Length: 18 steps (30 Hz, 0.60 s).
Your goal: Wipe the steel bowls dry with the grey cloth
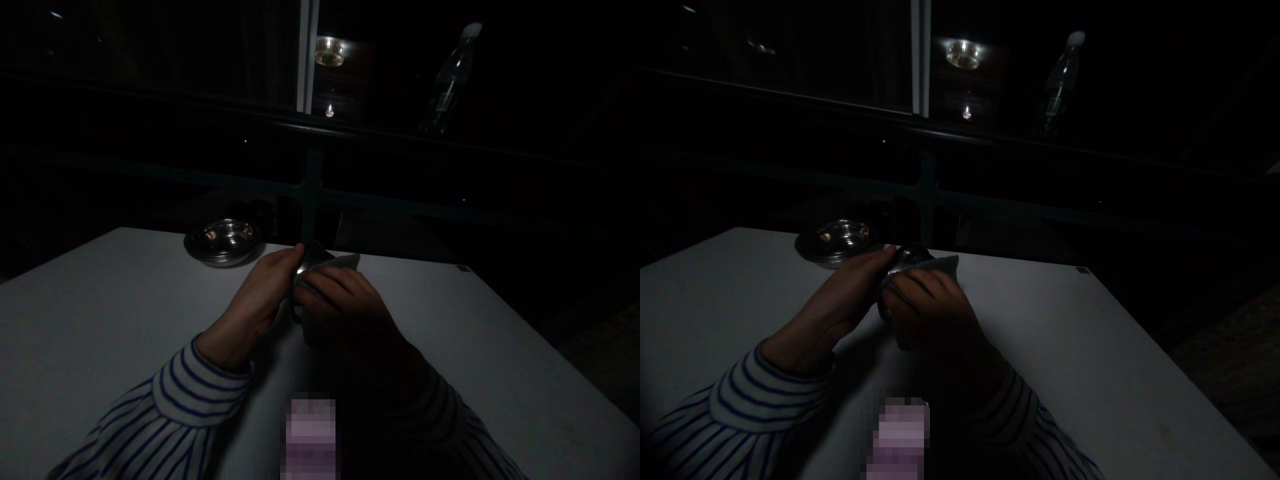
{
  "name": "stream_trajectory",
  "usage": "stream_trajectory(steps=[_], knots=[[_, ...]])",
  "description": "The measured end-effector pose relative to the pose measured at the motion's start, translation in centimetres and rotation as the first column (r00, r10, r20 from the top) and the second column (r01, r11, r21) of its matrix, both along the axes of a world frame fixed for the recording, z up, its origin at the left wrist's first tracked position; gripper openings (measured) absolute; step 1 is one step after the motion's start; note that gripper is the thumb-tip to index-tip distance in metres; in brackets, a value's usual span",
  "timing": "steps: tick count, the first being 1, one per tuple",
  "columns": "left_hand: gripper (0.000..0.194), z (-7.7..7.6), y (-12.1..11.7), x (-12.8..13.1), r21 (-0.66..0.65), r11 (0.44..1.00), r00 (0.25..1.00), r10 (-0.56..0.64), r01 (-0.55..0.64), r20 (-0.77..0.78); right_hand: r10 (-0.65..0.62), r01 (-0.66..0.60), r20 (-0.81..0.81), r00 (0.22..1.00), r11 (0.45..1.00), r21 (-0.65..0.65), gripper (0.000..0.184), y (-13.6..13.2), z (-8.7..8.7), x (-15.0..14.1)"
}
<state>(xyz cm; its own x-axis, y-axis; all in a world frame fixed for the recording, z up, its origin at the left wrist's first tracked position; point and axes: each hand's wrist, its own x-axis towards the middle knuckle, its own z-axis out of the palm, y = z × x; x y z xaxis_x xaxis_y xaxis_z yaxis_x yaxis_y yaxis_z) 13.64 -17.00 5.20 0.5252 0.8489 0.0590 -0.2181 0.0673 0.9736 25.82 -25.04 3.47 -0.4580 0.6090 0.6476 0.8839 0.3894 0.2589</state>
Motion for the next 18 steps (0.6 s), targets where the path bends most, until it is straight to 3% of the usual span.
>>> stream_trajectory(steps=[5,11,18], knots=[[0.018,0.4,-0.4,0.2,-0.008,1.000,1.000,-0.011,0.011,0.017,-0.081,0.080,-0.036,0.996,0.997,-0.008,0.027,-0.2,0.4,0.0],[0.021,0.4,-1.1,0.4,0.003,0.993,0.993,-0.120,0.120,-0.013,-0.219,0.223,-0.208,0.953,0.975,-0.003,0.030,-0.4,1.0,0.4],[0.021,0.3,-1.1,0.3,-0.009,0.991,0.991,-0.136,0.135,-0.012,-0.189,0.187,-0.209,0.960,0.982,-0.028,0.030,-0.3,0.9,0.6]])
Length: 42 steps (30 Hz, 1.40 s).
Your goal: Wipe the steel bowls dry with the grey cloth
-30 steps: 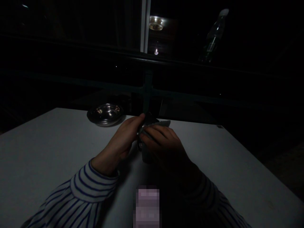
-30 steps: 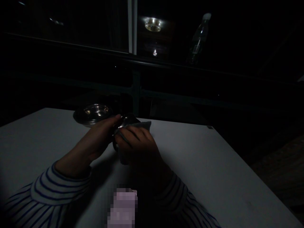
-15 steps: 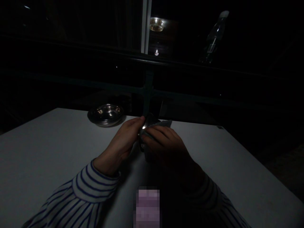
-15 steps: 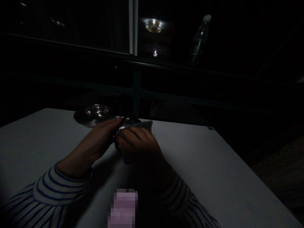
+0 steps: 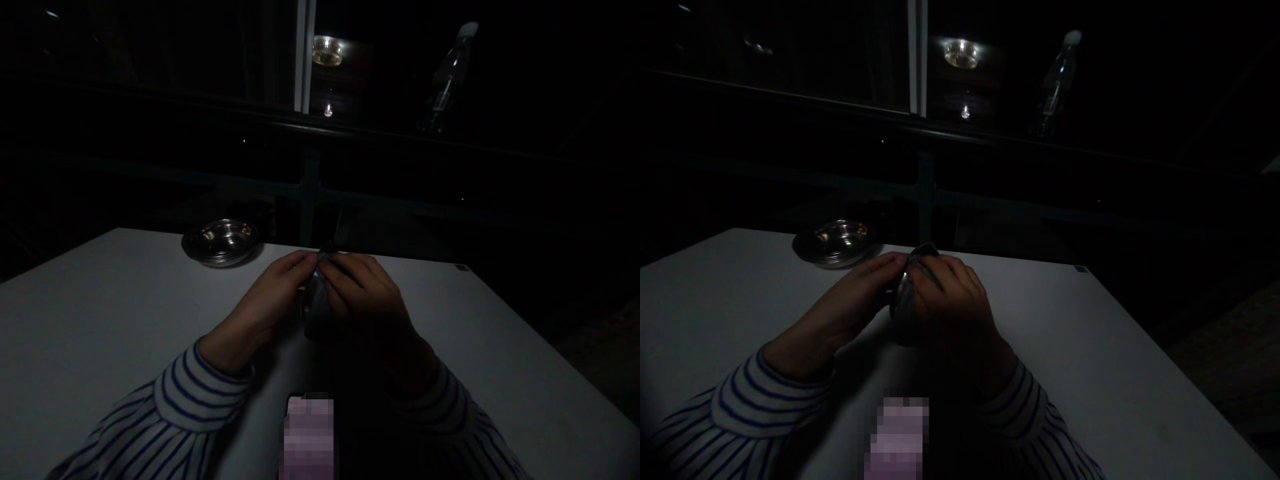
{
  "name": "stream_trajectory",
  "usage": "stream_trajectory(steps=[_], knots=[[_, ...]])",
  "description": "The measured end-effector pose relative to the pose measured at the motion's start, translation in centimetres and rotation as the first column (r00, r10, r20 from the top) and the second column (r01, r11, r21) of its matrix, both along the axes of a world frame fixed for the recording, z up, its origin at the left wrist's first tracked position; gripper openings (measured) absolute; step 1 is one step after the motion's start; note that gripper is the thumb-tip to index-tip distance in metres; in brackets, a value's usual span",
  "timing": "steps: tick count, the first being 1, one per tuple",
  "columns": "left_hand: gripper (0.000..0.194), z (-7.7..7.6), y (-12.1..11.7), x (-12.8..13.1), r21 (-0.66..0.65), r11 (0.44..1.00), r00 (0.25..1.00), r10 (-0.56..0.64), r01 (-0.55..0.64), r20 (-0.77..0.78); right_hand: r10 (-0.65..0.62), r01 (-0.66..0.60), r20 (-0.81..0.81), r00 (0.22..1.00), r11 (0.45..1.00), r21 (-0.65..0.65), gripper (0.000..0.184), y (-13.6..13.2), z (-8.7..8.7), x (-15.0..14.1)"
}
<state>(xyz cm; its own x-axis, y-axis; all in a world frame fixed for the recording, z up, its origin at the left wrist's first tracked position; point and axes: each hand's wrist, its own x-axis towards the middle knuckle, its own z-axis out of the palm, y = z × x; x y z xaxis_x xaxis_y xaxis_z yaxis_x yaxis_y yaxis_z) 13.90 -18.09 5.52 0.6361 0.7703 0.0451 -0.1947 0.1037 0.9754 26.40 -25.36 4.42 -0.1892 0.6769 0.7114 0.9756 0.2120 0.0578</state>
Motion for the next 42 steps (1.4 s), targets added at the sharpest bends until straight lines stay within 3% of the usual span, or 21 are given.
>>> stream_trajectory(steps=[9,14,25,29,36,42], knots=[[0.018,-0.18,0.66,0.10,-0.083,0.994,0.992,0.081,-0.073,0.092,0.118,-0.114,0.171,0.978,0.993,-0.033,0.026,0.12,-0.46,-0.58],[0.016,-0.15,0.70,0.05,-0.067,0.989,0.990,0.132,-0.128,0.048,0.160,-0.155,0.191,0.968,0.987,-0.045,0.025,0.26,-0.65,-0.47],[0.019,-0.24,0.28,0.15,-0.063,0.994,0.995,0.089,-0.092,-0.043,-0.019,0.019,0.006,1.000,0.999,-0.026,0.030,0.26,-0.57,-0.47],[0.018,-0.28,0.46,0.16,-0.083,0.990,0.993,0.113,-0.115,-0.029,0.051,-0.047,0.068,0.996,0.997,-0.063,0.029,0.21,-0.64,-0.38],[0.021,0.01,0.78,-0.01,-0.076,0.983,0.986,0.166,-0.165,0.003,0.155,-0.155,0.190,0.970,0.988,-0.012,0.023,0.12,-1.00,-0.64],[0.020,-0.08,0.30,0.06,-0.041,0.995,0.996,0.085,-0.086,-0.023,-0.001,0.000,0.112,0.994,1.000,0.004,0.026,0.16,-0.58,-0.49]])
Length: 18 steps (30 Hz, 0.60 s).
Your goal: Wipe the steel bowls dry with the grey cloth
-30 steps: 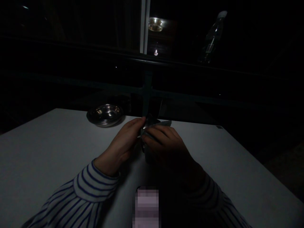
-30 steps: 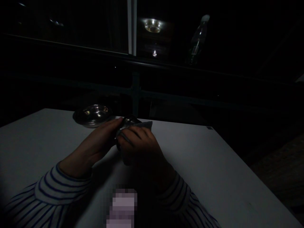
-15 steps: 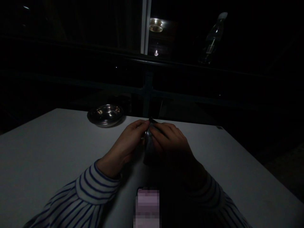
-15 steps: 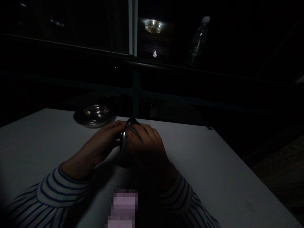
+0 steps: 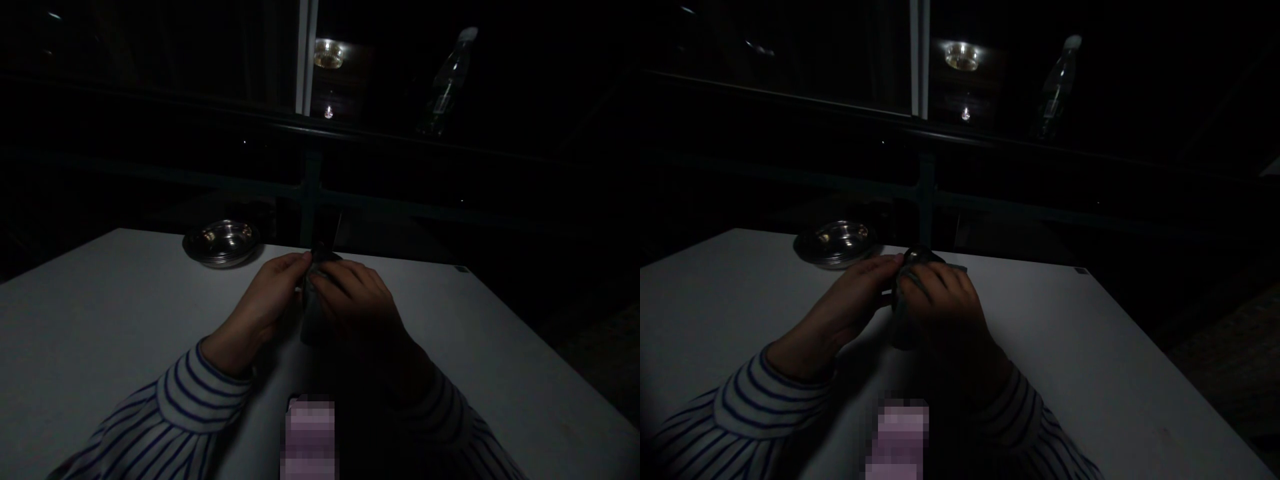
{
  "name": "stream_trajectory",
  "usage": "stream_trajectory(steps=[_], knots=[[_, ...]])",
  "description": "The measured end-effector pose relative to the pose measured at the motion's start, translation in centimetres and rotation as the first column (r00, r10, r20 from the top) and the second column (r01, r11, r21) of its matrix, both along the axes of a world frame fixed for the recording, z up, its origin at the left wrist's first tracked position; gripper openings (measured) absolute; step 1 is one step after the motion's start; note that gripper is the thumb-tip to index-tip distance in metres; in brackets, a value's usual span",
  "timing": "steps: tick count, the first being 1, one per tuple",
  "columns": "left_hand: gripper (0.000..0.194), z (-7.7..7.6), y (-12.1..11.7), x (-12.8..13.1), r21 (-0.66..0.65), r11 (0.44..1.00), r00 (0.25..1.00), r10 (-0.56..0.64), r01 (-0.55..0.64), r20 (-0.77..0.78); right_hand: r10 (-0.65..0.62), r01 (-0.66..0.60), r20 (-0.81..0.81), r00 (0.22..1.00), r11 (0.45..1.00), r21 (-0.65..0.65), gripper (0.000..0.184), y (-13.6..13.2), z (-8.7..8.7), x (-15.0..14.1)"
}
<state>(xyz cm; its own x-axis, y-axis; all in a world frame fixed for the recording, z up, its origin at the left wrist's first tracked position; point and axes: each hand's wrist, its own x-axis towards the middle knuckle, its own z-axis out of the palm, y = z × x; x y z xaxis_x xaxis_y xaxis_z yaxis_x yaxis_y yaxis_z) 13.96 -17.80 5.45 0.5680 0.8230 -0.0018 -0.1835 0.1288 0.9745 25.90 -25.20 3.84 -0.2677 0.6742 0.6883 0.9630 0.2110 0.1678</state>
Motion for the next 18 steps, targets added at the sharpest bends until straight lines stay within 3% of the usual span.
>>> stream_trajectory(steps=[4,13,18], knots=[[0.023,0.0,-0.2,0.2,-0.011,1.000,0.999,-0.029,0.028,-0.024,-0.080,0.080,-0.064,0.995,0.997,-0.003,0.027,0.0,0.2,0.2],[0.022,0.1,0.4,-0.2,-0.011,0.997,0.996,0.080,-0.079,0.034,0.159,-0.159,0.069,0.985,0.987,-0.002,0.024,0.0,-0.6,-0.4],[0.023,0.3,0.1,0.0,-0.002,0.996,0.995,0.091,-0.091,0.032,0.093,-0.096,0.067,0.993,0.994,0.045,0.024,0.0,-0.6,-0.4]])
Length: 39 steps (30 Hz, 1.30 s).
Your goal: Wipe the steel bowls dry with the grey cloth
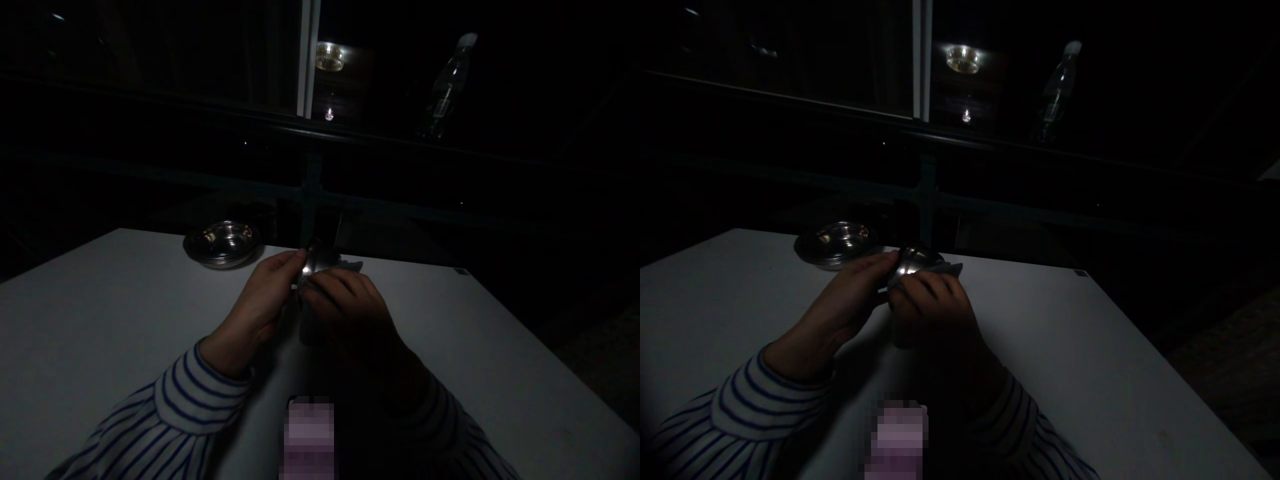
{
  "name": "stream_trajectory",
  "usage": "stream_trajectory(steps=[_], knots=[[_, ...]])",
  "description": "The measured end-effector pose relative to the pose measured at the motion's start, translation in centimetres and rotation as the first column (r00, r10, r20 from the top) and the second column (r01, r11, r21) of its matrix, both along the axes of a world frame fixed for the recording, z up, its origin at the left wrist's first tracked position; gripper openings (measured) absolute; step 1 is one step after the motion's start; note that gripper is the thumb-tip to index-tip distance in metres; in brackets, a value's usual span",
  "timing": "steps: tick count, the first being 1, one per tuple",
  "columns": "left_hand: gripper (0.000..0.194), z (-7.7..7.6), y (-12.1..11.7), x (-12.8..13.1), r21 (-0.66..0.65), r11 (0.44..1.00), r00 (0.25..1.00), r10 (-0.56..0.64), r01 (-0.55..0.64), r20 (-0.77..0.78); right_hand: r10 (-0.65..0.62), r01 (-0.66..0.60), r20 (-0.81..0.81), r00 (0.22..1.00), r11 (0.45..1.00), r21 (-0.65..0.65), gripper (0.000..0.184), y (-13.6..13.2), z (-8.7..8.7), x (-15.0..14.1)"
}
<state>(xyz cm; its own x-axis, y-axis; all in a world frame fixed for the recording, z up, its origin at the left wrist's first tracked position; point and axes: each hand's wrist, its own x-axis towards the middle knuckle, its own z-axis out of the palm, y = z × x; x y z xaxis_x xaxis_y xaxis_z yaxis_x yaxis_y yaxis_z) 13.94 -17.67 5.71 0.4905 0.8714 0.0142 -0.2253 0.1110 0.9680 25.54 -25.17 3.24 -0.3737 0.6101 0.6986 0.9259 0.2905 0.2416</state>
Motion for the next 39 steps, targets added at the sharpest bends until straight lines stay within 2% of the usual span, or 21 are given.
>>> stream_trajectory(steps=[3,6,9,16,19,22,25,28,35,39], knots=[[0.021,0.1,-0.4,0.2,0.004,0.999,0.998,-0.054,0.054,-0.013,-0.117,0.118,-0.038,0.992,0.993,0.018,0.025,0.0,0.3,0.0],[0.022,0.1,-0.6,0.3,-0.022,0.996,0.996,-0.085,0.084,-0.021,-0.193,0.191,-0.102,0.976,0.981,-0.023,0.027,0.0,0.6,-0.1],[0.023,0.0,-0.5,0.1,-0.026,0.997,0.997,-0.076,0.075,-0.021,-0.164,0.157,-0.107,0.981,0.985,-0.071,0.029,-0.1,0.7,-0.1],[0.027,-0.3,0.3,-0.3,0.021,1.000,1.000,-0.023,0.022,0.003,0.023,-0.020,0.016,1.000,0.990,-0.140,0.027,-0.3,0.7,0.3],[0.025,-0.1,0.1,-0.3,0.027,0.999,0.999,-0.037,0.037,-0.010,-0.014,0.014,0.000,1.000,0.993,-0.115,0.026,-0.2,0.7,0.4],[0.022,0.3,-0.2,-0.2,0.035,0.999,0.999,-0.029,0.031,-0.043,-0.133,0.131,-0.065,0.989,0.990,-0.043,0.027,-0.1,0.7,0.7],[0.021,0.5,-0.3,-0.1,0.069,0.997,0.997,-0.038,0.043,-0.069,-0.220,0.217,-0.137,0.966,0.975,-0.040,0.028,-0.1,0.7,1.1],[0.022,0.4,-0.2,-0.1,0.068,0.996,0.997,-0.051,0.055,-0.061,-0.203,0.194,-0.148,0.968,0.978,-0.076,0.028,-0.2,0.9,1.3],[0.022,0.0,0.3,-0.4,0.063,0.998,1.000,0.014,-0.014,-0.002,-0.016,0.018,0.015,1.000,0.994,-0.108,0.023,-0.5,0.6,0.2],[0.020,0.2,0.2,-0.3,0.087,0.996,1.000,-0.006,0.007,-0.009,-0.084,0.084,-0.016,0.996,0.996,-0.026,0.023,-0.4,0.5,0.3]])
